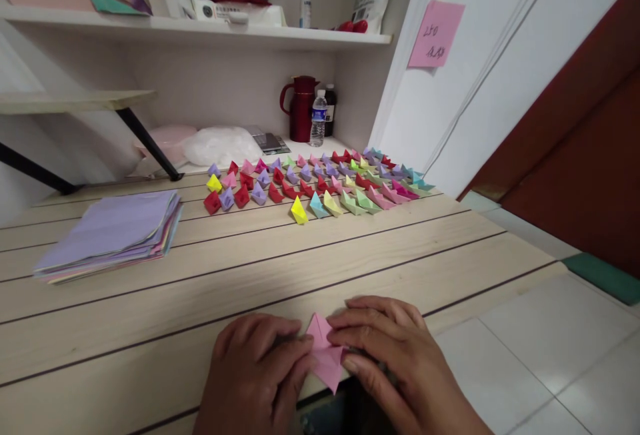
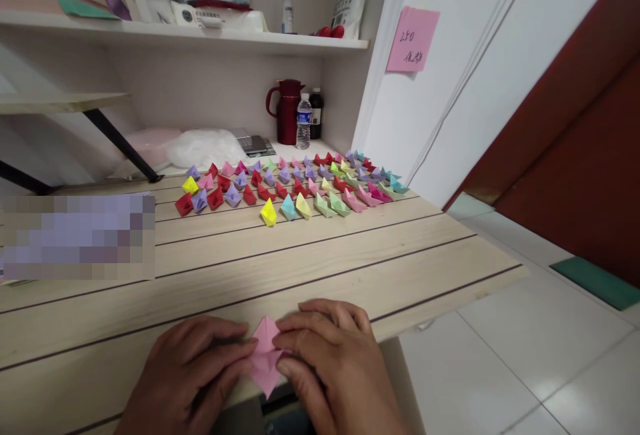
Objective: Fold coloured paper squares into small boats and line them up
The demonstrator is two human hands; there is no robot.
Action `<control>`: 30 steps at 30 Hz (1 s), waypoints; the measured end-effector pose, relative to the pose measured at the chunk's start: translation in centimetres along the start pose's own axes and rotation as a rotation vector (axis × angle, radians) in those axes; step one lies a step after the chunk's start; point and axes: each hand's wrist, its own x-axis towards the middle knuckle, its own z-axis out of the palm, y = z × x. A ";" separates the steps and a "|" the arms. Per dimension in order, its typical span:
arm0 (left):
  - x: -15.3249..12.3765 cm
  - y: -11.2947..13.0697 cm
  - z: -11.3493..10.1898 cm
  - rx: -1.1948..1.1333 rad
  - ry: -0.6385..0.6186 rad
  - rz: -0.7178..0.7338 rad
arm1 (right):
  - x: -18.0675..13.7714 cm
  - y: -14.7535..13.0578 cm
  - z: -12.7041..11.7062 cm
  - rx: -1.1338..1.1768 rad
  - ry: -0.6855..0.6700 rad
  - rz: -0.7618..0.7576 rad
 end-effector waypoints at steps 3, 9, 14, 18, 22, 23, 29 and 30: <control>-0.2 -0.4 0.2 0.013 0.009 -0.001 | 0.6 -0.2 0.2 0.040 0.003 0.038; -0.3 0.2 1.1 -0.005 0.097 -0.132 | 1.7 -0.4 1.5 0.086 0.149 0.131; -0.3 1.4 2.3 -0.047 0.180 -0.287 | 1.9 -0.7 2.0 0.074 0.201 0.158; -0.2 1.8 2.7 0.063 0.168 -0.324 | 2.1 -0.8 2.1 0.043 0.206 0.177; -0.2 1.8 2.8 0.107 0.149 -0.331 | 2.1 -0.6 2.4 -0.007 0.210 0.170; -0.1 1.8 2.8 0.111 0.145 -0.335 | 2.0 -0.5 2.4 -0.020 0.212 0.164; 0.5 2.1 3.4 0.158 0.108 -0.372 | 1.2 0.4 2.4 -0.074 0.239 0.070; 0.5 2.1 3.5 0.164 0.105 -0.374 | 1.1 0.5 2.4 -0.070 0.223 0.067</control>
